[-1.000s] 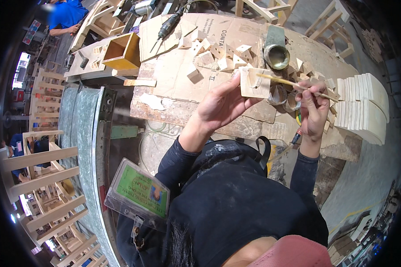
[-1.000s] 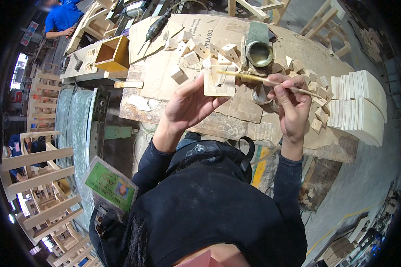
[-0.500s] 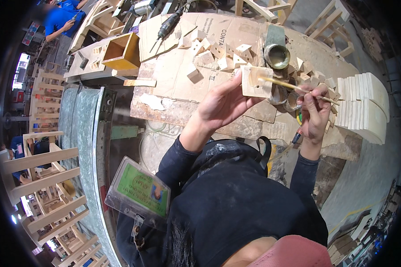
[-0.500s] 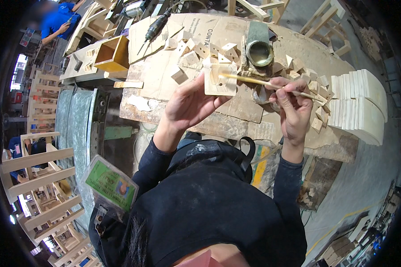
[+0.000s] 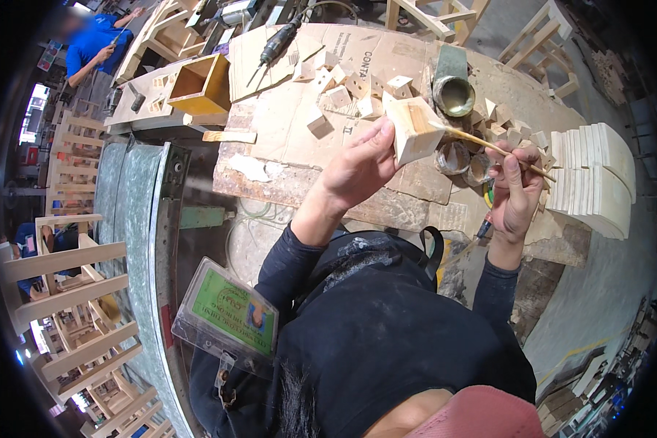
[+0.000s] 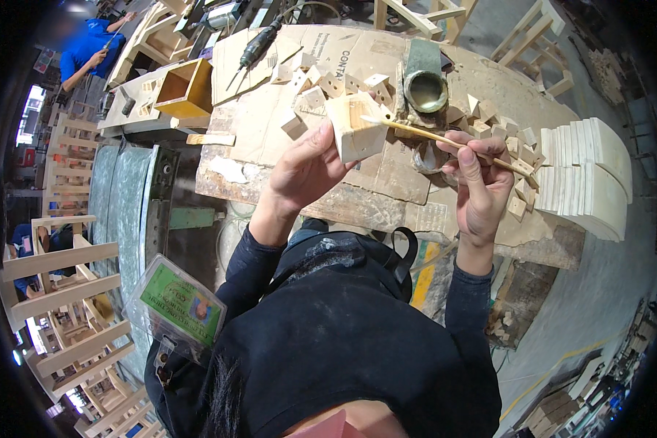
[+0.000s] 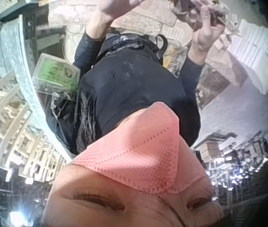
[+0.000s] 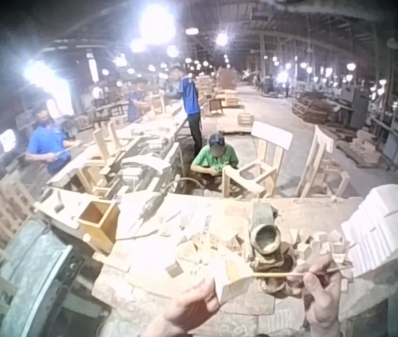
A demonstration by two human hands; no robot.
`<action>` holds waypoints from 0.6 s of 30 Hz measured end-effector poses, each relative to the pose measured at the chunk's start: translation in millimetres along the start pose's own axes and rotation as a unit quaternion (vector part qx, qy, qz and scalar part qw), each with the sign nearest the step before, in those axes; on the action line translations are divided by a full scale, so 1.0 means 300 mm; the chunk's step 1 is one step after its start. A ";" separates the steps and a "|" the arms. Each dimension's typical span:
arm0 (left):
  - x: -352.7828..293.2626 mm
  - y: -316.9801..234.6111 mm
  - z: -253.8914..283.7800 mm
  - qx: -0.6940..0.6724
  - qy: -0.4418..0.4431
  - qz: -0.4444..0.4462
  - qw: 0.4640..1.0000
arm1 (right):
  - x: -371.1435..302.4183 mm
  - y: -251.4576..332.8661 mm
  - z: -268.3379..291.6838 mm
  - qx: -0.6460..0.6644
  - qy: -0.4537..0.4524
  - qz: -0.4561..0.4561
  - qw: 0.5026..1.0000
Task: The person repeatedly picks up small wooden blocks from a workbench, applies glue to their surfaces using a small stick, and places them into a yellow container. The process is repetitive and involves handling multiple identical blocks one by one.
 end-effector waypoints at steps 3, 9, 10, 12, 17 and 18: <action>0.002 -0.018 -0.037 0.031 -0.003 -0.013 0.999 | -0.004 -0.003 -0.022 -0.044 -0.010 0.027 0.999; -0.005 -0.032 -0.013 0.029 0.004 -0.021 0.999 | -0.024 -0.005 -0.057 -0.088 0.016 0.028 0.996; -0.004 -0.038 -0.013 0.030 0.002 -0.025 0.999 | -0.026 -0.005 -0.061 -0.094 0.029 0.032 0.995; 0.001 -0.049 -0.012 0.033 -0.001 -0.031 0.999 | -0.029 -0.005 -0.060 -0.104 0.058 0.043 0.992; 0.001 -0.077 0.020 0.028 -0.024 -0.030 0.999 | -0.030 -0.005 -0.093 -0.146 0.083 0.056 0.984; -0.003 -0.090 0.027 0.025 -0.029 -0.033 0.999 | -0.025 -0.009 -0.093 -0.156 0.095 0.065 0.981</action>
Point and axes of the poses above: each hand's wrist, its own x-axis towards the middle knuckle, its own z-axis out of the back of the hand, y = z × x, the point moved 1 cm from there along x, towards the middle knuckle, and after that the axes turned 5 degrees about x, right-handed, at the moved point
